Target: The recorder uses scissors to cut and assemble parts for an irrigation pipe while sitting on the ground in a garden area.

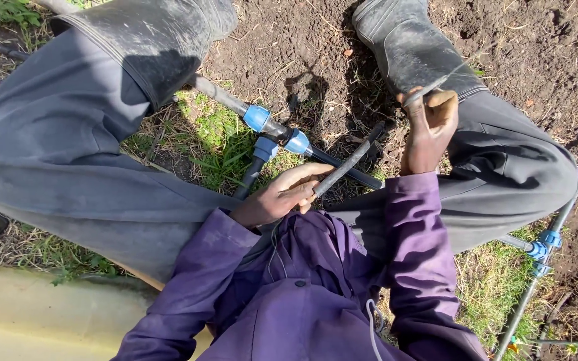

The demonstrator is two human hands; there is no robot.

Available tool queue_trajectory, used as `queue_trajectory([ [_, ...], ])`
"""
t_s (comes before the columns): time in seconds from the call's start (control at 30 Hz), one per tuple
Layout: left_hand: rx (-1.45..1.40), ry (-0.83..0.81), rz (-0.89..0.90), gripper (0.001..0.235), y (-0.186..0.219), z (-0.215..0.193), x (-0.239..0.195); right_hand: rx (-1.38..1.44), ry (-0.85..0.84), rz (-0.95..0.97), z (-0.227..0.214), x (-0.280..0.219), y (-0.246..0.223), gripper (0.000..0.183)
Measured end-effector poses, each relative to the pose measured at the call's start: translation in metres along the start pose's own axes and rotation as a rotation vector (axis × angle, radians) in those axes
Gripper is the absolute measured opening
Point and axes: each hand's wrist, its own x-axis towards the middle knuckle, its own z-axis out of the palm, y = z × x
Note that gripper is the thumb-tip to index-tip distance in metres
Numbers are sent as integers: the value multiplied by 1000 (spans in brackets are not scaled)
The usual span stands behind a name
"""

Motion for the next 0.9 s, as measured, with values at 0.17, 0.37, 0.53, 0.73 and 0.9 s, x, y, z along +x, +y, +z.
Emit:
queue_trajectory([
  [0.17, -358, -78, 14, 47, -5, -16, -1, -494, -511, 9, 24, -16, -1, 36],
  [0.37, -792, 174, 160, 34, -2, -36, -7, -132, -735, 471, 20, -50, 24, 24],
  [0.53, -913, 182, 211, 27, 4, -37, -5, 155, -770, 595, 3, -76, 52, 25],
  [0.73, -938, 225, 231, 20, 13, -23, -2, 123, -599, 568, 10, -80, 54, 36],
  [0.9, -912, 182, 283, 17, 10, -24, -2, -38, -508, 493, 12, -86, 52, 41],
])
